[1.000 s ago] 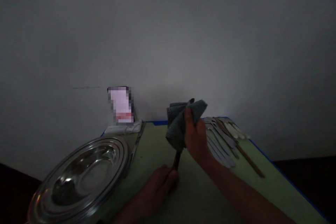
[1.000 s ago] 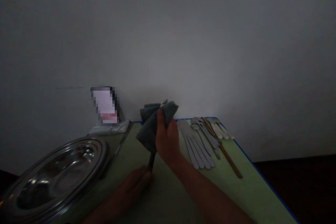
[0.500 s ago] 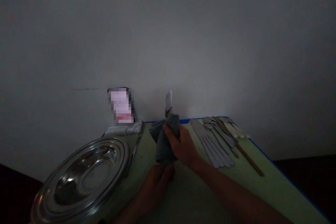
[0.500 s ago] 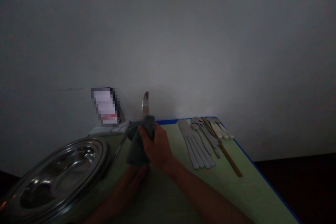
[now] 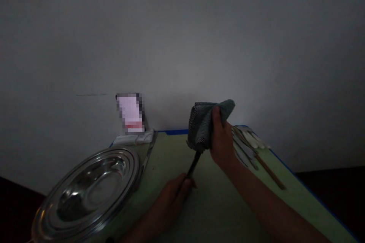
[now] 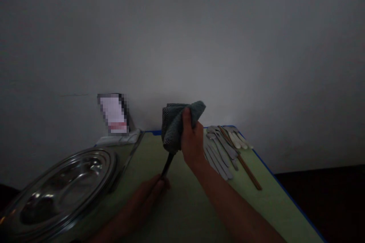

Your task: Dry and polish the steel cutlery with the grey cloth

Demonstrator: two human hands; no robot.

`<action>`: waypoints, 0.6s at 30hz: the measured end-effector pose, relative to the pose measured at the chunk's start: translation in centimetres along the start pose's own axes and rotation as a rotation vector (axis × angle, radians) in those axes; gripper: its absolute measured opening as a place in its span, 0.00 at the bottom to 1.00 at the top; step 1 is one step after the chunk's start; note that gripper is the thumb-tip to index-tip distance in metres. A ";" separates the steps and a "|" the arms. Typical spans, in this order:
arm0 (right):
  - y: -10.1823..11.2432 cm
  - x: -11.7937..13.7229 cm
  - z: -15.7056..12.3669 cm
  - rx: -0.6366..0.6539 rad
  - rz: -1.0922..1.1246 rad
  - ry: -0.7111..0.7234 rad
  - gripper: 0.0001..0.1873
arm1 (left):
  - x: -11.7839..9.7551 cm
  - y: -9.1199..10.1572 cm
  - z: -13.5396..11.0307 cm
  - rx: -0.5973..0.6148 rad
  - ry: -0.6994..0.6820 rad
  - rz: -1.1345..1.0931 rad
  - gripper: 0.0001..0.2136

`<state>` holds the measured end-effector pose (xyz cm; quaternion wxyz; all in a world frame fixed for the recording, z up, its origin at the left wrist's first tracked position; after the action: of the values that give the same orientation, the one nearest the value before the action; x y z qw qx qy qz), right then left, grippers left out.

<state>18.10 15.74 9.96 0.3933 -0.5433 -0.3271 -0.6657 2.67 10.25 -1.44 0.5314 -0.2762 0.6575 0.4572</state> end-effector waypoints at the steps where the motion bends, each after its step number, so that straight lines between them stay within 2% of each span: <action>1: -0.6 -0.5 -0.4 0.022 -0.003 -0.019 0.27 | 0.1 0.2 0.0 -0.018 0.006 -0.013 0.18; 6: -3.4 -3.0 -2.6 0.136 -0.048 -0.088 0.27 | 0.3 0.6 0.2 -0.073 0.032 -0.144 0.20; 11: -4.7 -3.5 -3.4 0.211 -0.047 -0.033 0.25 | 0.3 0.8 0.4 -0.095 0.046 -0.193 0.22; 14: -3.3 -2.5 -2.0 0.165 -0.064 -0.005 0.26 | 0.1 0.9 0.4 -0.091 0.026 -0.109 0.20; 18: 0.9 -1.1 0.3 -0.071 -0.105 -0.017 0.29 | -0.5 0.3 0.3 -0.021 -0.010 -0.004 0.17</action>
<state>19.11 15.75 8.94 0.3356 -0.5447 -0.3345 -0.6920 2.68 10.54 -0.92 0.5327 -0.2809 0.6494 0.4643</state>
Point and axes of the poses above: each hand's wrist, its own z-axis towards the middle knuckle, its own y-axis out of the back of the hand, x = y × z, the point moved 10 cm from there along z, towards the middle knuckle, and after that the axes turned 14 degrees about -z, right-handed, at the moved point
